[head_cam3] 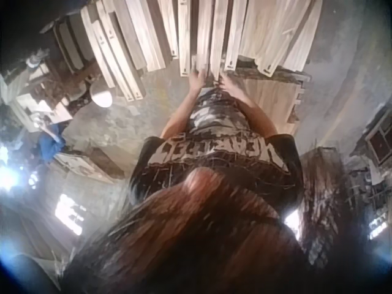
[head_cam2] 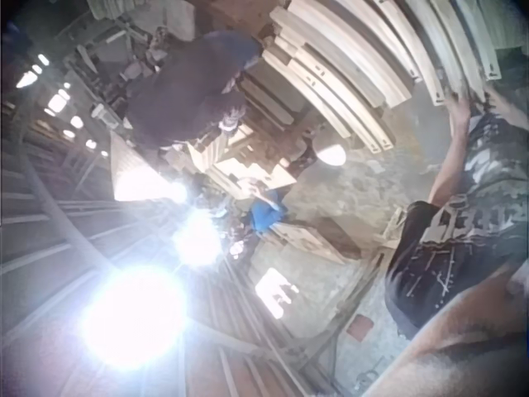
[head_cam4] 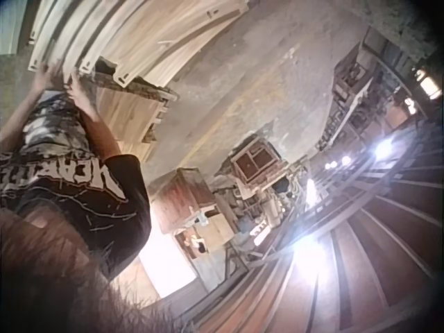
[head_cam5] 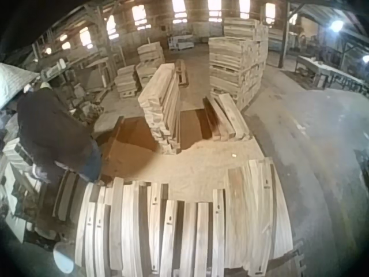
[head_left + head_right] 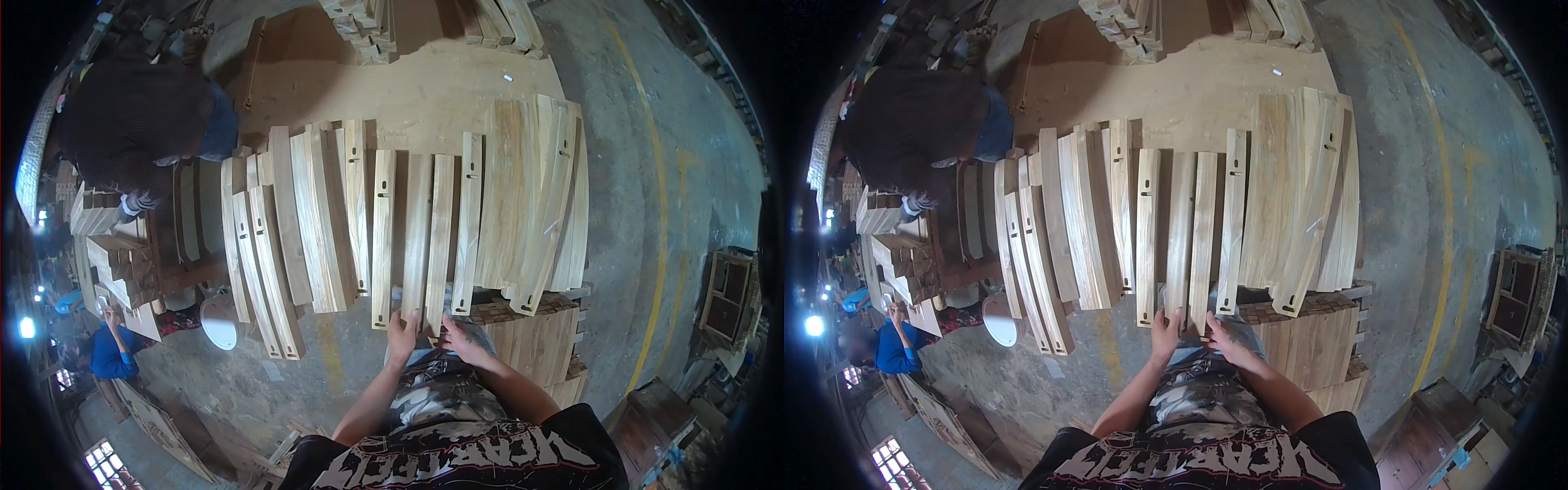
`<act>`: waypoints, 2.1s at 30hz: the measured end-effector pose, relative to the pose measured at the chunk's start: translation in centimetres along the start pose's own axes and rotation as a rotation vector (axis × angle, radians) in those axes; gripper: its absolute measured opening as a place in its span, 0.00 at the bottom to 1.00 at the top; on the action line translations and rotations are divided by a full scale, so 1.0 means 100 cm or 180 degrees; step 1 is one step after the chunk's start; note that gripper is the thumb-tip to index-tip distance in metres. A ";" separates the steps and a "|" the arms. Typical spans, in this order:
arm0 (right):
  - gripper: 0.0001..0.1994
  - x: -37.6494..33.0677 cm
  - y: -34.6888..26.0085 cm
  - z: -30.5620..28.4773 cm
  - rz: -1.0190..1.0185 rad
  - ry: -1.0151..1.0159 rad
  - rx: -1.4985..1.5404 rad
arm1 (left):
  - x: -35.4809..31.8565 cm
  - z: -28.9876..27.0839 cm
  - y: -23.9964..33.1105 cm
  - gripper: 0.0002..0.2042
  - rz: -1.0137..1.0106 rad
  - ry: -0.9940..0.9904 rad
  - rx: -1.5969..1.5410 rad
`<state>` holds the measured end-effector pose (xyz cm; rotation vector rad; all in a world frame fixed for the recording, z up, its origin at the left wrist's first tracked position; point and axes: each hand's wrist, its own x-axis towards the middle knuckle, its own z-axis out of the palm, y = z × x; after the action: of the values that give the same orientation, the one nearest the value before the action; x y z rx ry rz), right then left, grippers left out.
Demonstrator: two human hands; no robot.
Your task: The person sorts wooden furniture pieces on a work table by hand, picking up, turning, and aligning individual pieces before stacking them onto an adjacent table.
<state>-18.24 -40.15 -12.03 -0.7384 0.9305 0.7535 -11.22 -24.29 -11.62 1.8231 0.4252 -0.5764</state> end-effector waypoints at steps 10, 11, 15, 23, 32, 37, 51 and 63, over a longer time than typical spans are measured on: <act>0.33 0.021 0.018 -0.001 -0.0200 -0.0369 0.0440 | 0.023 -0.001 -0.001 0.31 -0.1023 -0.0181 -0.0418; 0.32 0.020 0.017 0.005 -0.0199 -0.0430 0.0486 | 0.020 -0.008 -0.003 0.31 -0.1014 -0.0141 -0.0418; 0.27 0.011 0.017 -0.010 -0.0355 -0.0385 0.0728 | 0.006 -0.011 0.045 0.28 -0.1057 -0.0552 -0.0657; 0.23 -0.023 -0.018 0.017 -0.0492 0.0478 -0.0465 | -0.005 0.008 0.055 0.24 -0.0242 0.0030 0.1550; 0.29 -0.010 -0.010 0.024 -0.0870 0.0341 0.0085 | 0.007 0.008 0.021 0.27 0.0480 0.0018 0.1535; 0.27 0.018 0.015 -0.001 -0.1059 -0.0045 0.0286 | 0.014 0.043 0.076 0.43 0.1002 -0.0038 0.2152; 0.24 -0.001 -0.010 0.017 -0.0873 -0.0179 -0.0587 | 0.051 0.039 0.092 0.48 0.1082 0.0129 0.1907; 0.39 -0.009 -0.021 0.024 -0.0507 -0.1201 0.1338 | 0.044 0.013 0.109 0.35 0.0280 -0.0681 0.0510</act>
<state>-15.88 -39.53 -9.79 -0.2810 0.6459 0.5082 -1.87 -28.94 -6.08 1.8972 0.1573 -0.7531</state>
